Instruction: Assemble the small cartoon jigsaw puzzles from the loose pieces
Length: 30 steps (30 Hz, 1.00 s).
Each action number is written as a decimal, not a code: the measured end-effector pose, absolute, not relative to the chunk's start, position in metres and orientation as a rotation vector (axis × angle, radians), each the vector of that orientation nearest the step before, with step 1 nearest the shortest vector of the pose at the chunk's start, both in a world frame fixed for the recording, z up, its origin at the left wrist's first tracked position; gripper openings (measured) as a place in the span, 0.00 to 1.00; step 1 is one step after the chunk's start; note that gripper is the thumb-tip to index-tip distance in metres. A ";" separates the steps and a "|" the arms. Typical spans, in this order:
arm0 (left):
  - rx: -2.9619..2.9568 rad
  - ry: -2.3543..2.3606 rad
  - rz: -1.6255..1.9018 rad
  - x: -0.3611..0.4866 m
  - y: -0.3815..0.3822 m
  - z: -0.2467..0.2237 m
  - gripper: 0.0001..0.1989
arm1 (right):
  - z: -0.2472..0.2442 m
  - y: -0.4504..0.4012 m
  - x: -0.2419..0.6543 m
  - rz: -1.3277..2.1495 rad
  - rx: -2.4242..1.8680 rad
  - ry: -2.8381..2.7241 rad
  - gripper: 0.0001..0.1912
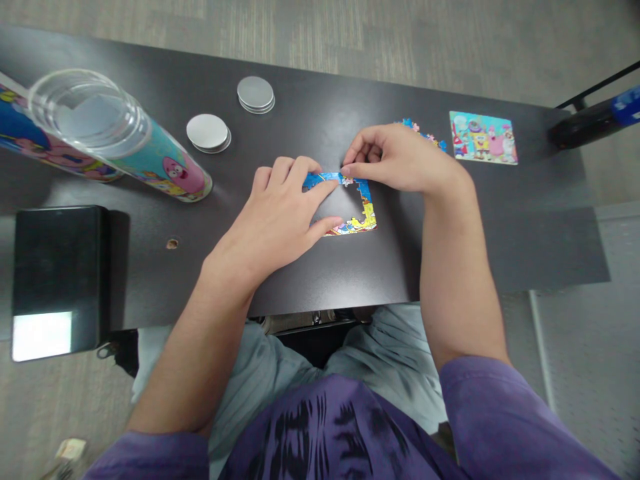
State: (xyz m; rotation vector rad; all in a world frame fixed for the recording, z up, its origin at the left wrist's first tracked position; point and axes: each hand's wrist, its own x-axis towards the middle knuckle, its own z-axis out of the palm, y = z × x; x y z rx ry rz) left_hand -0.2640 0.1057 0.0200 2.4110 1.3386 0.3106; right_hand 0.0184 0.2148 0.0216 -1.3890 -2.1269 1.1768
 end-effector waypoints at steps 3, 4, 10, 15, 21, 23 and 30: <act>2.418 1.339 0.332 -0.263 0.105 0.020 0.34 | 0.023 0.213 0.015 1.194 -1.395 -2.113 0.21; 2.421 1.338 0.336 -0.264 0.106 0.020 0.33 | 0.024 0.213 0.014 1.194 -1.407 -2.111 0.21; 2.401 1.413 0.402 -0.279 0.114 0.024 0.27 | 0.023 0.213 0.014 1.180 -1.393 -2.106 0.18; 2.328 1.436 0.425 -0.301 0.122 0.027 0.23 | 0.029 0.212 0.017 1.078 -1.406 -2.090 0.19; 2.157 1.510 0.411 -0.316 0.127 0.029 0.20 | 0.039 0.209 0.018 1.053 -1.472 -2.103 0.16; 2.134 1.520 0.404 -0.319 0.128 0.028 0.19 | 0.040 0.209 0.019 1.063 -1.484 -2.125 0.15; 2.117 1.511 0.420 -0.319 0.130 0.026 0.17 | 0.035 0.211 0.023 1.115 -1.501 -2.190 0.15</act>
